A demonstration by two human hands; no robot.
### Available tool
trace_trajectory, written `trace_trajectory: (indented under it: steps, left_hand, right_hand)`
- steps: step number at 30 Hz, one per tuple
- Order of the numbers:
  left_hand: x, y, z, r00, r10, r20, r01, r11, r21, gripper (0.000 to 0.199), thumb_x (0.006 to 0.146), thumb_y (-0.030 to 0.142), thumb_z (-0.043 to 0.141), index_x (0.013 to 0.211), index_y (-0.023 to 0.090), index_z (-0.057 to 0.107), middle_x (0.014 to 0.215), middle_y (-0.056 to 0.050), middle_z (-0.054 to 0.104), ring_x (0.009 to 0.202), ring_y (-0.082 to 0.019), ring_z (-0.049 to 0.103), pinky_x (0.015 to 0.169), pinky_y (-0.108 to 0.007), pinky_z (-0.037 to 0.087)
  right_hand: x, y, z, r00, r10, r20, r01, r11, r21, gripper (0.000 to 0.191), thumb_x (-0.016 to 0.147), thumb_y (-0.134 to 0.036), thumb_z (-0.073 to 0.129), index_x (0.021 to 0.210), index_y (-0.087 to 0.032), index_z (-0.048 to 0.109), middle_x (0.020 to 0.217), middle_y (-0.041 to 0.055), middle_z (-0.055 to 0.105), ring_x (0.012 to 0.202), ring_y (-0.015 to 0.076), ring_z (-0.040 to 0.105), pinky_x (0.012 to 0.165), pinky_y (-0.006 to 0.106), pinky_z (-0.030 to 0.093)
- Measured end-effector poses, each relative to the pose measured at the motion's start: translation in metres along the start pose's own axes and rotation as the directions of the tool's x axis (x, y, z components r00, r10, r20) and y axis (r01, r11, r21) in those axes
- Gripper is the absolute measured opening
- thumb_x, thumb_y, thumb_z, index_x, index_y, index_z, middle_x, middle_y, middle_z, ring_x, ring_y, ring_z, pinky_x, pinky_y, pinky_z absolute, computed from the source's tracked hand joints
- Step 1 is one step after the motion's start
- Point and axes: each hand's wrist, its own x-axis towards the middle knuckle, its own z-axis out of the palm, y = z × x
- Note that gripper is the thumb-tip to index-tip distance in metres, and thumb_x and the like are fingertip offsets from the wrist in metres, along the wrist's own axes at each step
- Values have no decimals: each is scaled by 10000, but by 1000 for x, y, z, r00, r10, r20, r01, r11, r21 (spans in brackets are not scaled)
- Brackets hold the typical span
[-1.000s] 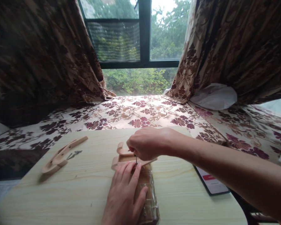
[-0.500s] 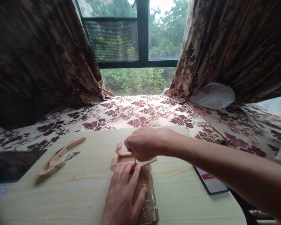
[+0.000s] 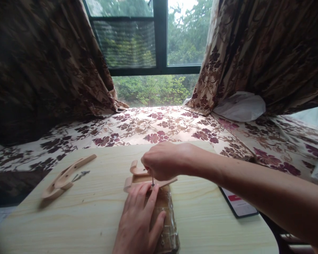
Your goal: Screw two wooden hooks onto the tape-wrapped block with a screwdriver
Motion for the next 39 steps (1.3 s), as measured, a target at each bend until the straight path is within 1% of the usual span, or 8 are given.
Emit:
trace_trajectory:
  steps: [3,9,17,22,26,32,37,39]
  left_hand:
    - [1,1,-1,1000,3,-1,-3,1000,2,510,801,292,531,1280,125,482,1283,-125,481,1231,-273,380,974,-438,390]
    - [0,3,0,999,-49,-21,48,998,-45,467,836,321,493,1268,144,499,1280,-106,499,1232,-263,389,994,-436,377]
    - [-2,-1,0,998,40,47,-42,998,50,565,796,292,553,1308,85,437,1322,-161,431,1261,-316,334,997,-499,359]
    - [-1,0,1,998,41,37,-42,998,52,571,795,297,556,1312,87,431,1321,-160,424,1256,-319,333,984,-495,370]
    - [0,0,0,999,40,19,-41,998,56,559,794,290,548,1303,85,441,1309,-162,430,1245,-316,342,969,-489,381]
    - [-1,1,0,999,39,27,-41,998,55,546,798,293,546,1297,92,451,1310,-156,433,1243,-313,349,977,-487,375]
    - [0,1,0,999,39,31,-40,998,51,553,799,298,542,1301,89,443,1311,-156,429,1249,-312,337,970,-481,384]
    - [0,1,-1,999,35,33,-36,998,48,556,800,300,542,1303,88,441,1304,-157,432,1249,-313,334,966,-480,389]
  right_hand:
    - [0,0,0,1000,14,-13,-14,1000,-1,200,817,-173,449,837,-173,648,675,67,641,531,152,450,481,280,282]
    - [-2,2,0,999,-32,-4,32,999,13,217,776,-122,461,912,-176,621,741,61,643,568,148,454,500,272,305]
    - [-2,0,2,1000,13,-17,-13,1000,16,199,802,-156,451,873,-168,636,691,66,634,548,151,457,483,279,278]
    - [-5,5,0,1000,-7,-25,7,1000,30,251,789,-150,462,967,-169,639,794,81,678,605,163,514,502,270,299]
    - [-4,6,2,999,-26,-26,26,1000,13,225,796,-117,445,884,-162,647,751,68,663,584,147,488,499,264,292]
    - [1,5,6,999,-8,-31,8,1000,-4,192,793,-124,465,859,-163,642,700,57,639,554,143,458,489,267,287]
    - [-1,5,2,997,39,-60,-40,999,-11,219,806,-159,484,981,-163,615,717,60,641,537,141,450,466,263,269]
    - [-1,6,1,998,21,-67,-22,1000,-17,190,810,-153,480,942,-163,616,705,52,629,532,134,439,468,263,262]
